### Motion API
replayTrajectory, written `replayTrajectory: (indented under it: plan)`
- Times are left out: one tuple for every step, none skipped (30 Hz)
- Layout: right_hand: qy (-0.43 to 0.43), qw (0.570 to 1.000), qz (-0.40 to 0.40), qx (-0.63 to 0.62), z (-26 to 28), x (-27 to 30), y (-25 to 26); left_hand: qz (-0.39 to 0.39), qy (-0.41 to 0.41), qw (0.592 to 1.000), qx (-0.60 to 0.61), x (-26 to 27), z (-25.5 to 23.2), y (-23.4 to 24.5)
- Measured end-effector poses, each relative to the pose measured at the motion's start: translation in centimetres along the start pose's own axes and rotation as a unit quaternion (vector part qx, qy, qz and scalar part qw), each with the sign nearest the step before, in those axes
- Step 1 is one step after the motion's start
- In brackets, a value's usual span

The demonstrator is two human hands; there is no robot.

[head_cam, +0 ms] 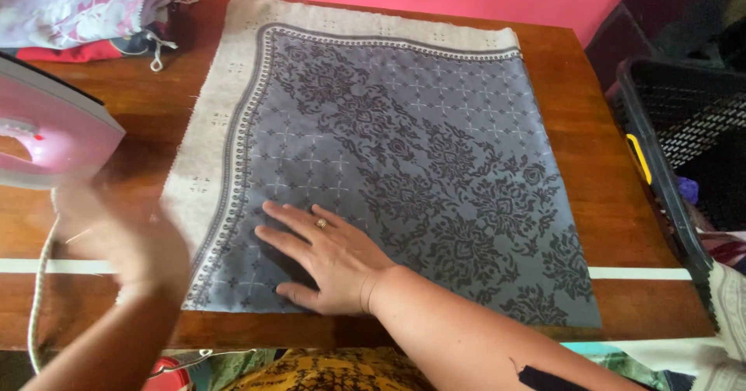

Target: The recorder takes a piece of fabric from a laundry basket, spreads it on a table, and irons it smooth.

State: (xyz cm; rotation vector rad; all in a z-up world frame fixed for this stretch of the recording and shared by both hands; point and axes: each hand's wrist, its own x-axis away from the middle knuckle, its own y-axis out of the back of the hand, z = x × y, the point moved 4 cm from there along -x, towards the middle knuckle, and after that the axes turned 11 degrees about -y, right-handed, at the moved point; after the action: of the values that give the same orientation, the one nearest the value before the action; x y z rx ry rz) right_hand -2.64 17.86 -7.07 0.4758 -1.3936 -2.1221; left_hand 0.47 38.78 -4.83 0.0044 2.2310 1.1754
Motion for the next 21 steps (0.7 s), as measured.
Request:
replayTrajectory:
  plan:
    - [-0.008, 1.0, -0.022, -0.001, -0.4, 0.3, 0.2, 0.017, -0.009, 1.0, 0.015, 0.0, -1.8, -0.9]
    - [-0.015, 0.999, -0.044, -0.001, -0.9, 0.5, 0.4, 0.034, -0.018, 0.999, 0.03, -0.1, -3.5, -1.8]
    - [-0.016, 0.999, -0.044, -0.001, -1.1, 0.8, 1.0, 0.051, -0.027, 0.997, 0.046, -0.1, -4.4, -2.4]
    - [-0.041, 0.997, -0.06, -0.007, -1.6, 1.1, 1.7, 0.068, -0.038, 0.995, 0.061, 0.0, -5.5, -3.2]
    - [-0.067, 0.995, -0.076, -0.013, -2.2, 1.4, 2.4, 0.085, -0.05, 0.992, 0.077, 0.3, -6.8, -4.1]
    - [-0.071, 0.994, -0.078, -0.013, -2.7, 1.8, 2.5, 0.088, -0.053, 0.992, 0.078, 0.5, -7.5, -4.3]
    - [-0.091, 0.991, -0.094, -0.026, -3.5, 2.3, 2.6, 0.122, -0.093, 0.986, 0.071, 0.7, -8.4, -4.7]
    - [-0.113, 0.987, -0.108, -0.04, -4.2, 2.9, 2.7, 0.157, -0.134, 0.976, 0.065, 1.0, -9.4, -5.2]
    - [-0.118, 0.986, -0.11, -0.04, -4.8, 3.3, 2.7, 0.159, -0.137, 0.975, 0.068, 1.1, -9.5, -5.3]
    - [-0.133, 0.982, -0.126, -0.051, -5.3, 3.7, 2.7, 0.177, -0.206, 0.96, 0.065, 1.4, -10.1, -5.3]
    - [-0.148, 0.977, -0.141, -0.061, -5.9, 4.0, 2.8, 0.194, -0.275, 0.94, 0.063, 1.7, -10.6, -5.3]
    - [-0.15, 0.976, -0.143, -0.062, -6.0, 4.2, 3.0, 0.195, -0.277, 0.939, 0.063, 1.7, -10.6, -5.3]
    - [-0.167, 0.973, -0.145, -0.066, -6.2, 4.3, 3.2, 0.22, -0.31, 0.923, 0.068, 1.8, -10.9, -5.4]
    - [-0.182, 0.97, -0.147, -0.069, -6.4, 4.3, 3.4, 0.243, -0.341, 0.905, 0.073, 1.9, -11.2, -5.4]
    - [-0.182, 0.97, -0.148, -0.069, -6.3, 4.3, 3.6, 0.243, -0.342, 0.905, 0.072, 1.7, -11.2, -5.4]
    - [-0.185, 0.968, -0.152, -0.072, -6.2, 4.3, 3.7, 0.258, -0.354, 0.896, 0.069, 1.5, -11.3, -5.4]
    - [-0.188, 0.967, -0.155, -0.075, -6.1, 4.3, 3.9, 0.273, -0.366, 0.887, 0.066, 1.4, -11.4, -5.5]
    - [-0.187, 0.967, -0.155, -0.075, -6.1, 4.3, 3.9, 0.273, -0.366, 0.887, 0.066, 1.1, -11.4, -5.4]
    - [-0.178, 0.968, -0.161, -0.076, -6.0, 4.2, 4.0, 0.279, -0.384, 0.878, 0.063, 0.9, -11.5, -5.4]
    - [-0.168, 0.968, -0.168, -0.078, -5.8, 4.1, 4.1, 0.286, -0.402, 0.868, 0.061, 0.7, -11.6, -5.3]
    - [-0.168, 0.968, -0.168, -0.078, -6.0, 4.1, 4.0, 0.286, -0.401, 0.868, 0.061, 0.6, -11.3, -5.6]
